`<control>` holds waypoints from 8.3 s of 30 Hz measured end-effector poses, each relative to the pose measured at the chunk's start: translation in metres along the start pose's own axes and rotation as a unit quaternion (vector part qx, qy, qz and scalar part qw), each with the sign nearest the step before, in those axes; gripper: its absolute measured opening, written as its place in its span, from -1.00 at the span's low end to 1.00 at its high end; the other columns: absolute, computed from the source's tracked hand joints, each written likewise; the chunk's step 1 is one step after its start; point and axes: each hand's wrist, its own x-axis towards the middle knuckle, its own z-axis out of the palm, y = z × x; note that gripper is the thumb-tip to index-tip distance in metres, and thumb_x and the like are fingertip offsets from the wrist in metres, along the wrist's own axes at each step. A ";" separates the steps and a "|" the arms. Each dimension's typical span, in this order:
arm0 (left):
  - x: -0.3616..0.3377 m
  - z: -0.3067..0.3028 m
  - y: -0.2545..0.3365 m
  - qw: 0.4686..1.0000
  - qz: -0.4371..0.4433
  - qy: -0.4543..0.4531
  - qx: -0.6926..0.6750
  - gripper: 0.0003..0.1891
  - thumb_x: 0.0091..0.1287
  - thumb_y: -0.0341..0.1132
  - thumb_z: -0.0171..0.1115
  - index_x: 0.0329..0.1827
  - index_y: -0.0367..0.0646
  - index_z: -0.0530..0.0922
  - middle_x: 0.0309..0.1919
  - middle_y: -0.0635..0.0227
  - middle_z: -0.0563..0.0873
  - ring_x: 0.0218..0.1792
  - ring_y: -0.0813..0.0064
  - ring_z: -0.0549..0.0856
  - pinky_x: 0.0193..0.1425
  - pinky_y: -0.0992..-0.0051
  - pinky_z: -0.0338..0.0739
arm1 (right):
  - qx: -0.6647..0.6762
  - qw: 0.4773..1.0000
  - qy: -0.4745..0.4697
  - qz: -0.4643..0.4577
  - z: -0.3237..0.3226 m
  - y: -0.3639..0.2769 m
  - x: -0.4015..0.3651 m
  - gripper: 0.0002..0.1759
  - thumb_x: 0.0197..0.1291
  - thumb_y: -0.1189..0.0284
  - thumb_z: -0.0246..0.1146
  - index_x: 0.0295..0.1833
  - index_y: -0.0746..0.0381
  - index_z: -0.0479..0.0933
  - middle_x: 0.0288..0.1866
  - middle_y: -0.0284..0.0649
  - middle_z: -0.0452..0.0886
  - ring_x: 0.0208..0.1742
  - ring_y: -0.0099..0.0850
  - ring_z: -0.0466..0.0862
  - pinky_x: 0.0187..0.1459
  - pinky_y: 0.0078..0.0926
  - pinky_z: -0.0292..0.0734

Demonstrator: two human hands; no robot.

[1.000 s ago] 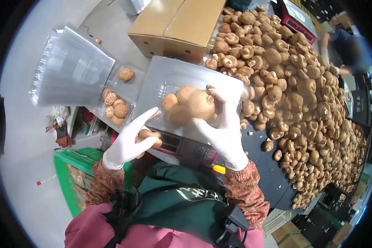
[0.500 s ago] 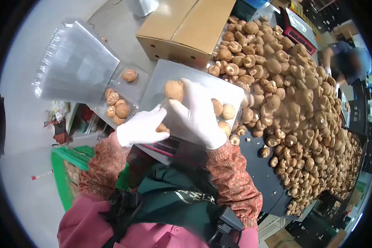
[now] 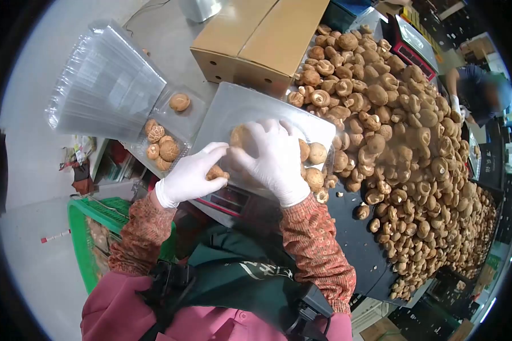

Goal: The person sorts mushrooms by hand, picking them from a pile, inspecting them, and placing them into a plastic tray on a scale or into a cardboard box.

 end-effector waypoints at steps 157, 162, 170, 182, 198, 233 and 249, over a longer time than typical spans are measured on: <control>0.050 0.037 0.027 0.966 0.209 0.035 0.147 -0.40 0.11 -0.35 0.41 0.28 -0.22 0.53 0.19 0.10 0.60 0.20 0.03 0.56 0.33 0.18 0.42 | 0.001 0.986 -0.009 0.169 -0.043 -0.006 -0.078 -0.48 0.14 0.21 0.39 0.12 0.31 0.51 0.04 0.05 0.58 0.01 0.01 0.65 0.01 -0.12 0.65; 0.049 0.041 0.012 0.962 0.211 0.050 0.166 -0.42 0.12 -0.34 0.43 0.27 -0.18 0.54 0.15 0.16 0.63 0.20 0.06 0.57 0.34 0.19 0.39 | -0.021 0.985 -0.025 0.170 -0.037 0.015 -0.111 -0.64 0.04 0.33 0.45 -0.10 0.25 0.53 -0.06 -0.09 0.57 -0.03 -0.13 0.64 -0.08 -0.18 0.61; 0.052 0.042 0.049 0.953 0.266 0.061 0.132 -0.26 0.02 -0.22 0.54 0.34 -0.19 0.50 0.14 0.16 0.63 0.19 0.06 0.57 0.37 0.13 0.35 | -0.102 0.966 0.173 0.163 -0.070 0.062 -0.100 -0.69 0.08 0.46 0.41 -0.02 0.13 0.58 -0.12 -0.21 0.64 -0.12 -0.12 0.64 -0.08 -0.19 0.55; 0.050 0.078 0.045 0.963 0.192 0.158 0.104 -0.32 0.07 -0.21 0.56 0.28 -0.21 0.52 0.06 0.14 0.66 0.13 0.11 0.61 0.29 0.17 0.42 | -0.148 0.960 0.188 0.143 -0.124 0.194 -0.052 -0.56 0.03 0.48 0.42 0.09 0.16 0.58 0.02 -0.16 0.61 0.09 -0.10 0.61 0.13 -0.16 0.53; 0.030 0.091 0.047 0.959 0.175 0.158 0.155 -0.41 0.08 -0.29 0.52 0.24 -0.12 0.61 0.01 0.22 0.72 0.02 0.15 0.67 0.18 0.24 0.51 | -0.272 0.641 -0.185 0.693 -0.198 0.049 -0.551 -0.57 0.11 0.45 0.40 0.13 0.25 0.57 0.04 -0.01 0.59 0.04 0.01 0.67 0.05 -0.15 0.61; -0.048 0.041 0.055 0.926 0.004 0.375 -0.028 -0.48 0.35 -0.62 0.23 0.41 -0.31 0.47 0.23 0.22 0.62 0.22 0.41 0.63 0.37 0.42 0.47 | 0.644 0.624 0.189 0.401 -0.130 0.097 -0.259 -0.39 0.48 0.08 0.20 0.39 0.32 0.41 0.22 -0.08 0.63 0.19 -0.23 0.68 0.22 -0.21 0.62; -0.046 0.163 0.125 0.693 -0.162 -0.187 -0.678 -0.50 0.67 -0.09 -0.09 0.49 -0.26 0.32 0.21 0.06 0.65 0.09 0.17 0.74 0.15 0.26 0.66 | 0.773 0.508 0.130 0.358 -0.094 0.007 -0.259 -0.44 0.47 0.26 0.21 0.44 0.31 0.34 0.34 -0.19 0.53 0.38 -0.38 0.50 0.45 -0.30 0.34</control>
